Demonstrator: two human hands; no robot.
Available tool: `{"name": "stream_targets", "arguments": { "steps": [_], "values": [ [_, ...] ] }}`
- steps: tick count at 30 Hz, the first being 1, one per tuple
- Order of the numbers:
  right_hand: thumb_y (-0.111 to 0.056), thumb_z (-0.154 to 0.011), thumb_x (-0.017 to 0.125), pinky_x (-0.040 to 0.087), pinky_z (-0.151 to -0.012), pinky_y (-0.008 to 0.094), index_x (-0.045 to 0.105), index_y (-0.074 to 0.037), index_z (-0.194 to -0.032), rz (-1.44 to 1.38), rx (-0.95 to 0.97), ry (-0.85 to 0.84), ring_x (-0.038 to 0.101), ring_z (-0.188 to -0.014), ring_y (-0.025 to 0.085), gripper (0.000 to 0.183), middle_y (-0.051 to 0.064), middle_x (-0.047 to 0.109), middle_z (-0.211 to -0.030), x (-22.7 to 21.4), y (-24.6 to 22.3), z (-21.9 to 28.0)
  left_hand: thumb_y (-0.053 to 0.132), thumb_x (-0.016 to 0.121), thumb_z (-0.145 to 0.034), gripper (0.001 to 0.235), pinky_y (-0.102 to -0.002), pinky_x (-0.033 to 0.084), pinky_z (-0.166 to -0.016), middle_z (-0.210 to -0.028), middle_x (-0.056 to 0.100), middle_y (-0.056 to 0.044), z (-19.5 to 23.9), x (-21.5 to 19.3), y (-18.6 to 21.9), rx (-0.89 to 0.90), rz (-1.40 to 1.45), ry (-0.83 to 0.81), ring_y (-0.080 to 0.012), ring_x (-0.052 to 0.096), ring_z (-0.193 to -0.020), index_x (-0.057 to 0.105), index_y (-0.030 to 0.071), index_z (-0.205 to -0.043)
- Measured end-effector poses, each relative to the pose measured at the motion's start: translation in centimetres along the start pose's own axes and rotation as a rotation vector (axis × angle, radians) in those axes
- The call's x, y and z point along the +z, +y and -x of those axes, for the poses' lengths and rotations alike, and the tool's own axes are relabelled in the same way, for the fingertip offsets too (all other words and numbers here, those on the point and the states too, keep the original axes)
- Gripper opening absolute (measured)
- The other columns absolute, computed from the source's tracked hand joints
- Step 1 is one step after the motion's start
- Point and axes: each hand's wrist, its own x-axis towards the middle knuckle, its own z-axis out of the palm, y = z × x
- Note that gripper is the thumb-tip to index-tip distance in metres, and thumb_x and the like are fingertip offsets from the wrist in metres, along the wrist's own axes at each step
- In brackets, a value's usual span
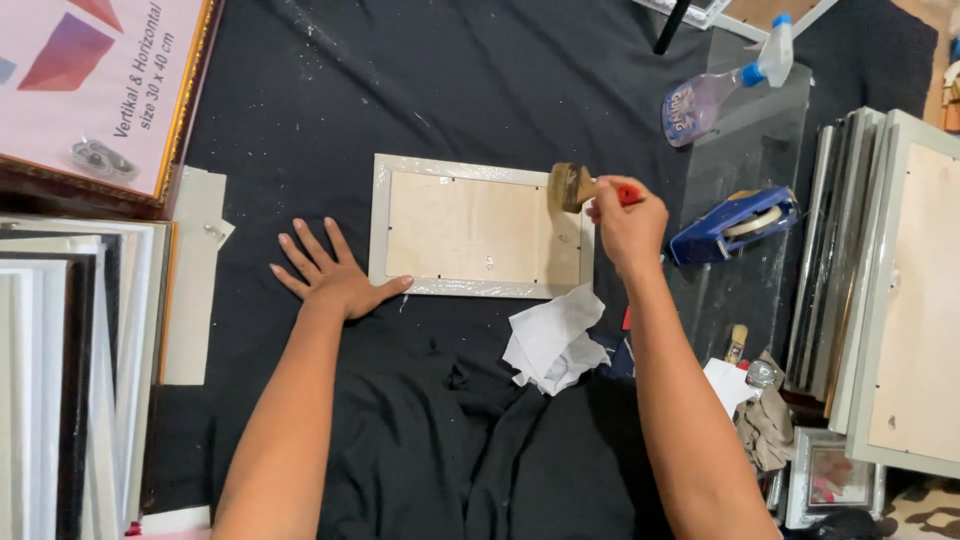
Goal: The person cleans a framed picture of red tulips by wiping the front with a white cloth and then brushing the back with a paintbrush. They flip the frame over to clean both sides and set it aside.
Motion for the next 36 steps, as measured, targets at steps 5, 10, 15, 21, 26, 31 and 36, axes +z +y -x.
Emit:
{"name": "stream_targets", "arguments": {
  "steps": [5,10,15,21,26,31,36],
  "values": [
    [-0.022,-0.091,0.071,0.059,-0.065,0.038,0.081,-0.016,-0.099,0.337,-0.137,0.012,0.076,-0.073,0.027,0.015,0.012,0.073,-0.071,2.1,-0.4,-1.8,0.109,0.058,-0.047,0.166,-0.076,-0.018,-0.108,-0.166,-0.033,-0.015,0.5,-2.1,0.3,0.004,0.051,-0.119,-0.0481,-0.034,-0.146,-0.019,0.019,-0.164],
    [-0.023,-0.087,0.068,0.064,-0.064,0.029,0.08,-0.012,-0.097,0.113,-0.035,-0.113,0.075,-0.066,0.018,0.019,0.009,0.071,-0.067,6.3,-5.7,1.5,0.105,0.07,-0.039,0.177,-0.077,-0.02,-0.105,-0.163,-0.038,-0.017,1.0,-3.4,0.5,0.011,0.067,-0.195,-0.0487,-0.038,-0.144,-0.024,0.019,-0.162],
    [-0.022,-0.091,0.067,0.066,-0.079,0.033,0.078,-0.007,-0.106,0.029,0.052,-0.323,0.075,-0.075,0.023,0.024,0.015,0.073,-0.077,10.3,-9.0,5.5,0.098,0.076,-0.043,0.175,-0.077,-0.016,-0.108,-0.163,-0.037,-0.018,1.1,-3.4,0.5,0.022,0.055,-0.186,-0.0498,-0.036,-0.145,-0.023,0.017,-0.162],
    [-0.026,-0.088,0.073,0.064,-0.072,0.031,0.08,-0.013,-0.1,0.039,0.07,-0.5,0.074,-0.066,0.018,0.019,0.01,0.073,-0.07,13.7,-9.8,7.6,0.101,0.073,-0.042,0.174,-0.075,-0.013,-0.112,-0.165,-0.032,-0.019,1.5,-3.5,0.7,0.018,0.016,-0.132,-0.05,-0.031,-0.148,-0.019,0.016,-0.163],
    [-0.026,-0.088,0.069,0.061,-0.072,0.032,0.08,-0.017,-0.102,0.096,-0.051,-0.451,0.074,-0.067,0.017,0.02,0.01,0.073,-0.066,15.0,-9.8,7.3,0.099,0.076,-0.039,0.178,-0.077,-0.015,-0.11,-0.164,-0.034,-0.019,1.4,-3.3,0.4,0.035,0.034,-0.148,-0.0505,-0.032,-0.146,-0.021,0.016,-0.163],
    [-0.03,-0.084,0.065,0.062,-0.068,0.03,0.081,-0.019,-0.09,0.158,-0.069,-0.52,0.074,-0.06,0.016,0.021,0.006,0.07,-0.061,14.9,-10.0,7.9,0.095,0.08,-0.039,0.179,-0.078,-0.015,-0.11,-0.163,-0.038,-0.017,1.3,-3.4,0.5,0.031,0.06,-0.169,-0.0494,-0.035,-0.145,-0.024,0.018,-0.162],
    [-0.025,-0.081,0.064,0.062,-0.063,0.032,0.079,-0.009,-0.085,0.095,0.018,-0.692,0.069,-0.055,0.019,0.022,0.011,0.067,-0.06,13.0,-11.4,11.2,0.051,0.078,-0.087,0.12,-0.069,0.007,-0.124,-0.173,-0.01,-0.014,5.7,-4.9,1.9,-0.019,-0.01,0.402,-0.0415,-0.006,-0.158,-0.008,0.023,-0.166]
  ]
}}
